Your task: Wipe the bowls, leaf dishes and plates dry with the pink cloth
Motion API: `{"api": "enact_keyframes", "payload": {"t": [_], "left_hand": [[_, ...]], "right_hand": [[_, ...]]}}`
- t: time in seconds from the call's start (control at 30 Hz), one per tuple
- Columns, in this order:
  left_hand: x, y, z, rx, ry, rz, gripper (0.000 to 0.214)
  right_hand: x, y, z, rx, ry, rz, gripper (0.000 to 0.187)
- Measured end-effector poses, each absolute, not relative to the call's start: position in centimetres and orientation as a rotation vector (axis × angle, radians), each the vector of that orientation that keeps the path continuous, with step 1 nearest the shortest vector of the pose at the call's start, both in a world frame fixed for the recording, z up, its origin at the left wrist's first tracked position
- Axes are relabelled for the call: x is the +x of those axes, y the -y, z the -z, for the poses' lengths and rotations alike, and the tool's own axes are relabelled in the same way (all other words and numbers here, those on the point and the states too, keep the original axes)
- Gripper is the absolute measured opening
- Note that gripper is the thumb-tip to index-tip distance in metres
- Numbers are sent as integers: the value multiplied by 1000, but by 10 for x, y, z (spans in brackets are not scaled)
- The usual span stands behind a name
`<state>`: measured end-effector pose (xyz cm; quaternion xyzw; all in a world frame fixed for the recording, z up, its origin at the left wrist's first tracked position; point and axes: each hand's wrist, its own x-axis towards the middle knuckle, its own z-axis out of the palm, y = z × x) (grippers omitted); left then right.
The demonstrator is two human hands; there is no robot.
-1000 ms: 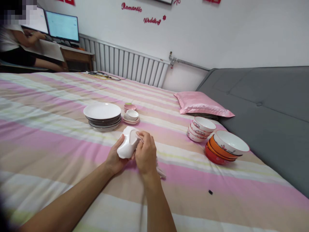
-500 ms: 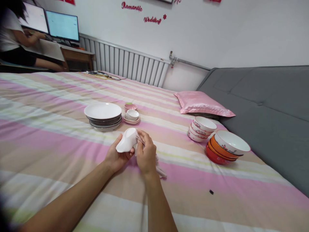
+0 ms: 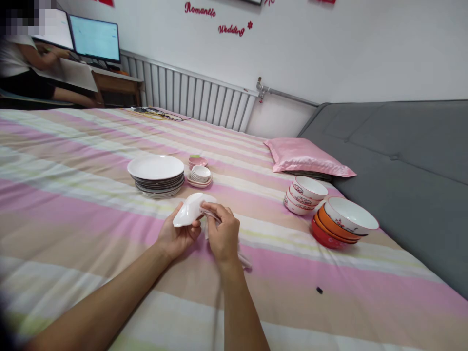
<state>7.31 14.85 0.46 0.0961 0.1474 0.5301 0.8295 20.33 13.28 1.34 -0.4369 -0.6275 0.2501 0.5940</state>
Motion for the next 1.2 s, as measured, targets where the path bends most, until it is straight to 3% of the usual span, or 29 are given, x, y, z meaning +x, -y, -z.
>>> {"api": "enact_keyframes", "payload": {"t": [0.47, 0.9, 1.2], "left_hand": [[72, -150, -2, 213, -241, -1104, 42], [78, -144, -2, 569, -397, -975, 40], [84, -141, -4, 617, -366, -948, 39]], "right_hand": [[202, -129, -19, -938, 1516, -753, 21], [224, -142, -11, -1133, 1263, -487, 25], [227, -144, -10, -1170, 1243, -475, 27]]}}
